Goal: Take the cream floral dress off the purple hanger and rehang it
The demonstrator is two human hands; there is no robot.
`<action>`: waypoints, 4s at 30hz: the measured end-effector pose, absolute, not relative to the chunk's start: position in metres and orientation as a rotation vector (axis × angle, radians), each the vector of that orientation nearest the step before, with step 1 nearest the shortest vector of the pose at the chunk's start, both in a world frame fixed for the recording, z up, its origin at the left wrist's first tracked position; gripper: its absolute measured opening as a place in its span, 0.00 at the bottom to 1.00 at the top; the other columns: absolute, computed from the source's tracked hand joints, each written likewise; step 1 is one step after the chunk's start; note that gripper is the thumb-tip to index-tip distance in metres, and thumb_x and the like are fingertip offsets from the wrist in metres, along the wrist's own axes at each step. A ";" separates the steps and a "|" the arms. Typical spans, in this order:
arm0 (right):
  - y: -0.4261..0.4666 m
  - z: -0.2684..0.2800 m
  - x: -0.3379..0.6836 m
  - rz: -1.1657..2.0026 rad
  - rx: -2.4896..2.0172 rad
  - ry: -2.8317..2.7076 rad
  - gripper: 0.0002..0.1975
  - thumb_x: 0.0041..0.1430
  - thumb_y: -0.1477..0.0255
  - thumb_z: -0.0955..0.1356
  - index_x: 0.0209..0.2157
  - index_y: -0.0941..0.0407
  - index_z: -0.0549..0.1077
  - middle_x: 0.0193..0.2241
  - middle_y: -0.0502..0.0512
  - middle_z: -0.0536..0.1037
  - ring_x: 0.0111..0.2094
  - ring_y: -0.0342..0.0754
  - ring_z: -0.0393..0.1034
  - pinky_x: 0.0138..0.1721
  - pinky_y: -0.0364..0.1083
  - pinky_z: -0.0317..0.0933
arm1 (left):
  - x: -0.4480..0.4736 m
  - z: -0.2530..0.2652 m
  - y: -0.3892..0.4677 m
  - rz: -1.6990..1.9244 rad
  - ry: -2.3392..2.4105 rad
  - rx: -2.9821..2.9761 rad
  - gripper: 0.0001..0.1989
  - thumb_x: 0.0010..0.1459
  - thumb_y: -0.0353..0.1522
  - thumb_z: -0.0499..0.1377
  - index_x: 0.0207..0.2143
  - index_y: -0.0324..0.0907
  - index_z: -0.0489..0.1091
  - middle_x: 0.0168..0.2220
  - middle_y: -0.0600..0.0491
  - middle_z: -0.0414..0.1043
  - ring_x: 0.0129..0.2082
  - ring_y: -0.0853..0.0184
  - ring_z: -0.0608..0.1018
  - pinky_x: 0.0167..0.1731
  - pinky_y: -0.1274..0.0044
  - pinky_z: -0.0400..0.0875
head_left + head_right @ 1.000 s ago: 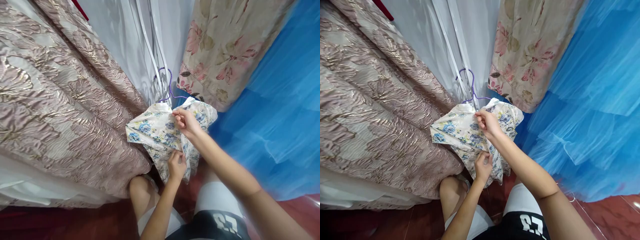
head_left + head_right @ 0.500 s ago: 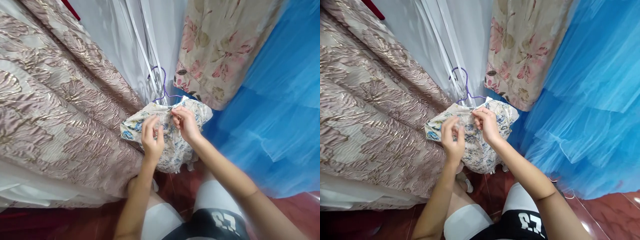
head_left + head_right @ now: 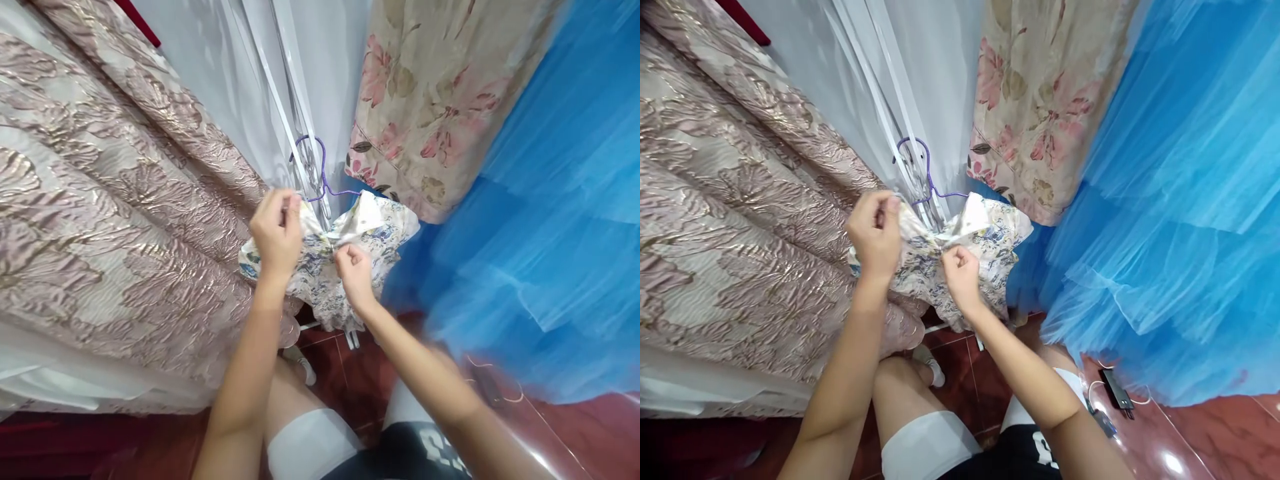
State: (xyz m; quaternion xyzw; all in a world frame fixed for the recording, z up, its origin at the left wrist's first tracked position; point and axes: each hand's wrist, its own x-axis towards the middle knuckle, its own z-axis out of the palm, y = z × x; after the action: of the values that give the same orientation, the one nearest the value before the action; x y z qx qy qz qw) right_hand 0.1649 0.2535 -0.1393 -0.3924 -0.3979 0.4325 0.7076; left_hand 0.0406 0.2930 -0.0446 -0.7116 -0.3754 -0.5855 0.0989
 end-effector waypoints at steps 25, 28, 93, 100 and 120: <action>0.207 -0.190 0.197 1.127 -0.916 -1.618 0.14 0.63 0.60 0.70 0.44 0.54 0.75 0.42 0.56 0.78 0.45 0.54 0.71 0.53 0.53 0.63 | 0.014 -0.208 0.226 -2.068 -1.560 -2.291 0.14 0.70 0.42 0.54 0.39 0.43 0.73 0.31 0.53 0.75 0.28 0.67 0.76 0.30 0.78 0.70; 0.212 -0.176 0.199 1.487 -0.766 -1.572 0.19 0.59 0.53 0.72 0.40 0.55 0.76 0.35 0.53 0.78 0.39 0.52 0.72 0.48 0.52 0.67 | 0.041 -0.182 0.229 -1.854 -1.374 -2.741 0.13 0.70 0.40 0.55 0.41 0.43 0.75 0.33 0.53 0.77 0.30 0.67 0.77 0.34 0.77 0.71; 0.259 -0.135 0.278 0.470 -1.002 -2.070 0.06 0.54 0.75 0.63 0.24 0.54 0.66 0.28 0.52 0.71 0.31 0.48 0.67 0.35 0.46 0.57 | -0.055 -0.086 0.325 -1.831 -1.462 -2.456 0.08 0.52 0.28 0.52 0.35 0.43 0.68 0.36 0.51 0.73 0.39 0.64 0.76 0.41 0.75 0.70; 0.238 -0.132 0.266 0.594 -0.959 -2.013 0.06 0.54 0.75 0.63 0.24 0.54 0.66 0.29 0.53 0.73 0.31 0.49 0.68 0.34 0.46 0.58 | -0.042 -0.072 0.305 -1.434 -1.799 -2.317 0.05 0.55 0.35 0.60 0.32 0.43 0.71 0.26 0.55 0.70 0.24 0.67 0.69 0.26 0.77 0.59; 0.227 -0.131 0.259 0.515 -1.014 -2.040 0.06 0.55 0.73 0.64 0.24 0.54 0.65 0.24 0.50 0.71 0.26 0.46 0.64 0.30 0.45 0.52 | -0.009 -0.048 0.259 -1.117 -1.838 -2.403 0.23 0.68 0.48 0.53 0.29 0.42 0.72 0.25 0.55 0.70 0.27 0.66 0.69 0.29 0.76 0.55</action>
State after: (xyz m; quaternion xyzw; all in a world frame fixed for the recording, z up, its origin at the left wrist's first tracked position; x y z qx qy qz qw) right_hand 0.2591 0.2273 -0.1314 -0.3993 -0.8035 0.2030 0.3921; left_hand -0.0093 0.2590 -0.0479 -0.7445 -0.5695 -0.3460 -0.0417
